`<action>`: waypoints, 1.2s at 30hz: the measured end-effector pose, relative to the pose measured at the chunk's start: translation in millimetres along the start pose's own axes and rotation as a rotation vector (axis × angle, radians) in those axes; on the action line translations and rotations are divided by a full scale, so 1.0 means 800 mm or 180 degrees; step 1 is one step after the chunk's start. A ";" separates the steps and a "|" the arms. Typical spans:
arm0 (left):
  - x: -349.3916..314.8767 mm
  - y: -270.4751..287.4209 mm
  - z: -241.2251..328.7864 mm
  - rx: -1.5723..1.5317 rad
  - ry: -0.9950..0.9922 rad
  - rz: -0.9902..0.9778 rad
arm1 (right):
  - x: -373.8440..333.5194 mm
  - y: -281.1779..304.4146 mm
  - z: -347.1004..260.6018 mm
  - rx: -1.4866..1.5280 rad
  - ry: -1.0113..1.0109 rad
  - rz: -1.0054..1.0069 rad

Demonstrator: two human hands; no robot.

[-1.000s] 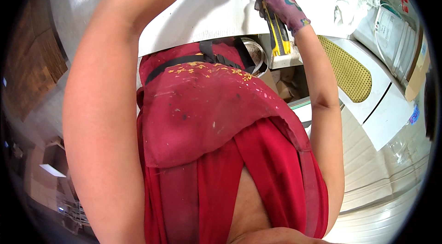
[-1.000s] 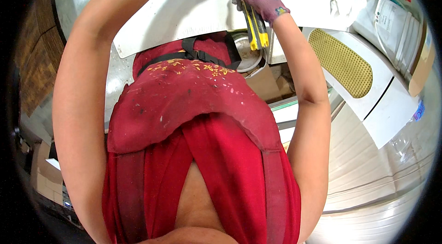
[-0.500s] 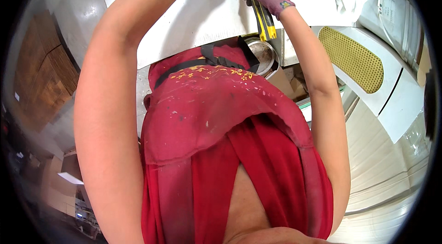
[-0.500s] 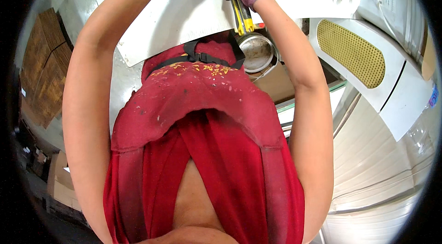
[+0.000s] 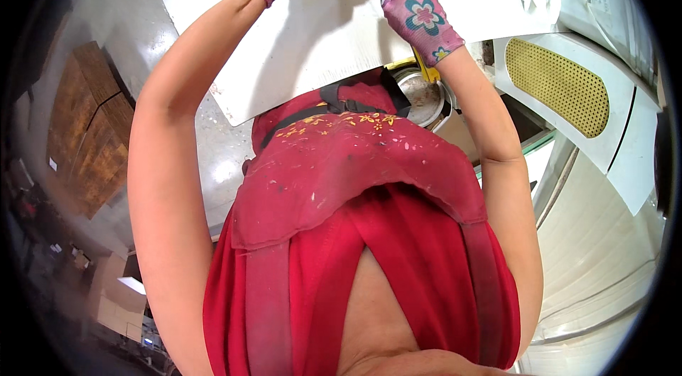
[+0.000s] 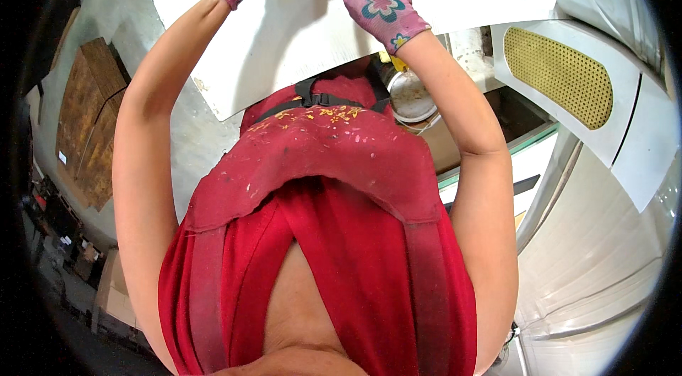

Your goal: The person uses a utility knife to cut the plastic seal on a small white container. After successfully opening the container, the person walks across the workshop floor and places the container on a nearby workbench.

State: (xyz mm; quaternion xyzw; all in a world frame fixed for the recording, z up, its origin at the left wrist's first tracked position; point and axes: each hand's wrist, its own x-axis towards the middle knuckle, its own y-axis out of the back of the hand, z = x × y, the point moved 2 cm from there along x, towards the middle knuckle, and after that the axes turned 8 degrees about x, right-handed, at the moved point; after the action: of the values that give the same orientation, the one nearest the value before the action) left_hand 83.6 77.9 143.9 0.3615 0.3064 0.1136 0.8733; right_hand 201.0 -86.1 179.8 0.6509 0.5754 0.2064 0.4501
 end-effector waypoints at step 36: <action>-0.067 -0.038 -0.068 -0.2792 0.0082 -0.0126 | -0.046 0.037 0.040 0.3920 -0.1390 -0.0378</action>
State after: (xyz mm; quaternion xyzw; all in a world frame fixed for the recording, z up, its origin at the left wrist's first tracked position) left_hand 7.1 64.0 116.7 -0.0510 0.2469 0.2207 0.9422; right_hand 233.5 -129.4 197.1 0.7836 0.5187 -0.3229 0.1123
